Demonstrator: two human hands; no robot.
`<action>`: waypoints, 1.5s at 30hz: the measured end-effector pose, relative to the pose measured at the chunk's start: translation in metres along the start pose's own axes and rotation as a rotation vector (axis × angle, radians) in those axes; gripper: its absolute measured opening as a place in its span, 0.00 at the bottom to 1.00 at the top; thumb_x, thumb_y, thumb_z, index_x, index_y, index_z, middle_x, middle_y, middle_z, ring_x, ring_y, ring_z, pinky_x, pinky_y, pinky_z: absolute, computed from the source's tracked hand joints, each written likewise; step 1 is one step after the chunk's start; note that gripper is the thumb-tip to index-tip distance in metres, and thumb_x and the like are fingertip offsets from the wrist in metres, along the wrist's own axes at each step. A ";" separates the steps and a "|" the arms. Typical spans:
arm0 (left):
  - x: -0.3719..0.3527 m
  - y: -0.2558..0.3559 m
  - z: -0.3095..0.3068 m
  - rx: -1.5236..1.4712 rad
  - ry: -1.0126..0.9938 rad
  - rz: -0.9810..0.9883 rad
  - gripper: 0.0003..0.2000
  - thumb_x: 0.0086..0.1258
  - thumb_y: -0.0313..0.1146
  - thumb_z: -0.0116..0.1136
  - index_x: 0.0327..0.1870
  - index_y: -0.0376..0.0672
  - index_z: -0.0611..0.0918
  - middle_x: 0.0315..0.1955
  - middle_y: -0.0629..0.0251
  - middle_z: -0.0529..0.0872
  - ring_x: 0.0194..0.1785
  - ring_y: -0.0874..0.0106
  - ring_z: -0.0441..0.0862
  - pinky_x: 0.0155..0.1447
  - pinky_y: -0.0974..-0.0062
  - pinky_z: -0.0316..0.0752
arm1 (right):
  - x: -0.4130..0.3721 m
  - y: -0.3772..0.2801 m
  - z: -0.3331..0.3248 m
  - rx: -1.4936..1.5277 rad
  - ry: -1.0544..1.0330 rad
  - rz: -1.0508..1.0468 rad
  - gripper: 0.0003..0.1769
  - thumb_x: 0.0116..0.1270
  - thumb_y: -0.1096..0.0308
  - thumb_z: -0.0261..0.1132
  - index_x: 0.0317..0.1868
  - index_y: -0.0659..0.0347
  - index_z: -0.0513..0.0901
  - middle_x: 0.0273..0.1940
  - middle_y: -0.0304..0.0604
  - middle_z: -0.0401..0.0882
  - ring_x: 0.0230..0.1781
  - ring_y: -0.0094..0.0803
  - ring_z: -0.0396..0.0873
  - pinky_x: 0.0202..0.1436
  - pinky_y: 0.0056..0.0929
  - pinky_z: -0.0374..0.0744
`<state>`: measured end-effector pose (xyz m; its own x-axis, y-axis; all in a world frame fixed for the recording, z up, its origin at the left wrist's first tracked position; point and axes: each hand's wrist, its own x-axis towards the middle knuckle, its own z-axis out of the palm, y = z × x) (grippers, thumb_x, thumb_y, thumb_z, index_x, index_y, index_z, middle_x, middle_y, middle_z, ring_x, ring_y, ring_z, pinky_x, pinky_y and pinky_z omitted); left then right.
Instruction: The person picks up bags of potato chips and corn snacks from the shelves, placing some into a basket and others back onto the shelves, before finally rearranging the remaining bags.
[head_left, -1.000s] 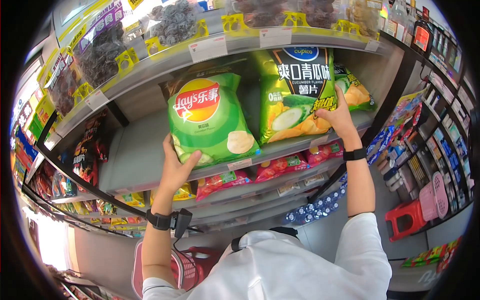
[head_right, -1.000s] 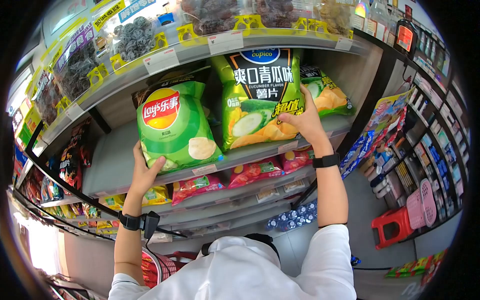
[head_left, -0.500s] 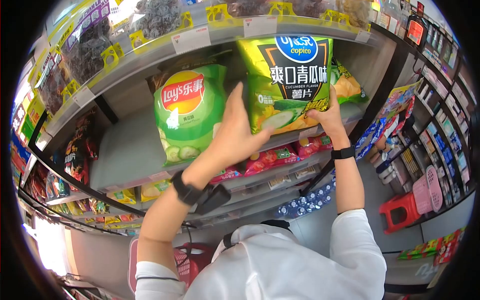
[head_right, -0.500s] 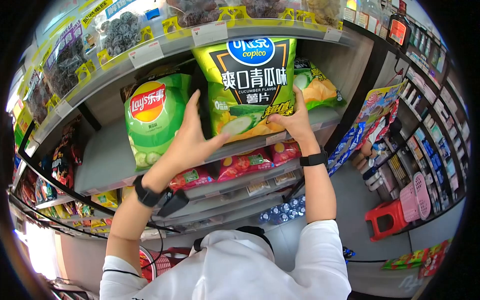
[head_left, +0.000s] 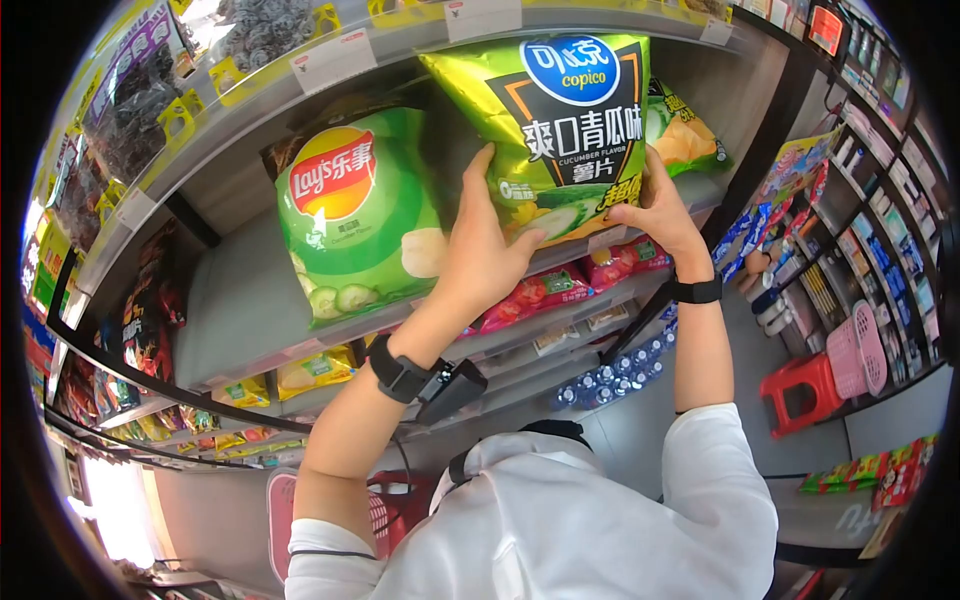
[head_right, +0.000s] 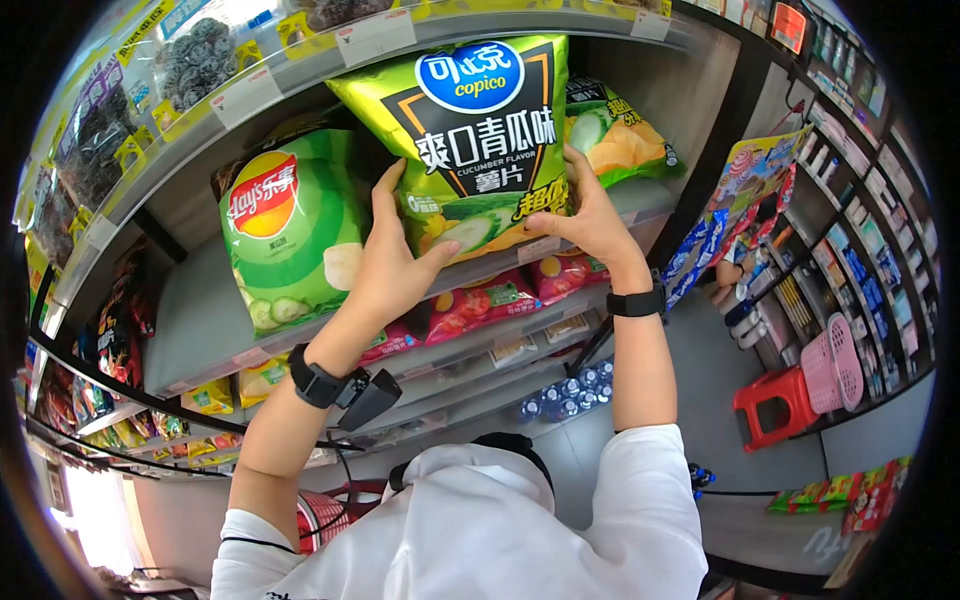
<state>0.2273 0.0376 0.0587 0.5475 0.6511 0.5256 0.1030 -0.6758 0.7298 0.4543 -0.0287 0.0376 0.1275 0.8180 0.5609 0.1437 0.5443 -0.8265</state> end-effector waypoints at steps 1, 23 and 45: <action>-0.001 -0.001 0.001 0.026 -0.003 0.047 0.42 0.51 0.24 0.63 0.64 0.38 0.49 0.59 0.43 0.60 0.63 0.52 0.61 0.63 0.65 0.62 | -0.001 0.001 -0.003 -0.007 0.006 0.006 0.49 0.47 0.74 0.73 0.65 0.65 0.52 0.55 0.46 0.68 0.56 0.29 0.67 0.58 0.27 0.68; 0.003 -0.016 0.020 0.044 0.122 0.056 0.42 0.49 0.32 0.71 0.59 0.34 0.51 0.50 0.46 0.68 0.54 0.60 0.71 0.57 0.69 0.67 | 0.128 -0.015 -0.067 -1.448 0.212 0.905 0.62 0.36 0.40 0.71 0.70 0.46 0.47 0.64 0.58 0.56 0.65 0.54 0.54 0.62 0.55 0.56; -0.005 -0.019 0.024 0.003 0.169 0.075 0.41 0.47 0.29 0.70 0.59 0.36 0.53 0.51 0.49 0.67 0.55 0.62 0.69 0.58 0.70 0.64 | 0.013 0.000 -0.059 -1.080 0.997 -0.286 0.51 0.41 0.62 0.73 0.64 0.62 0.54 0.51 0.57 0.63 0.55 0.52 0.61 0.58 0.46 0.61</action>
<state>0.2424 0.0386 0.0317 0.4066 0.6476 0.6444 0.0696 -0.7253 0.6849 0.5139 -0.0291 0.0474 0.5061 0.0085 0.8624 0.8585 -0.1003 -0.5029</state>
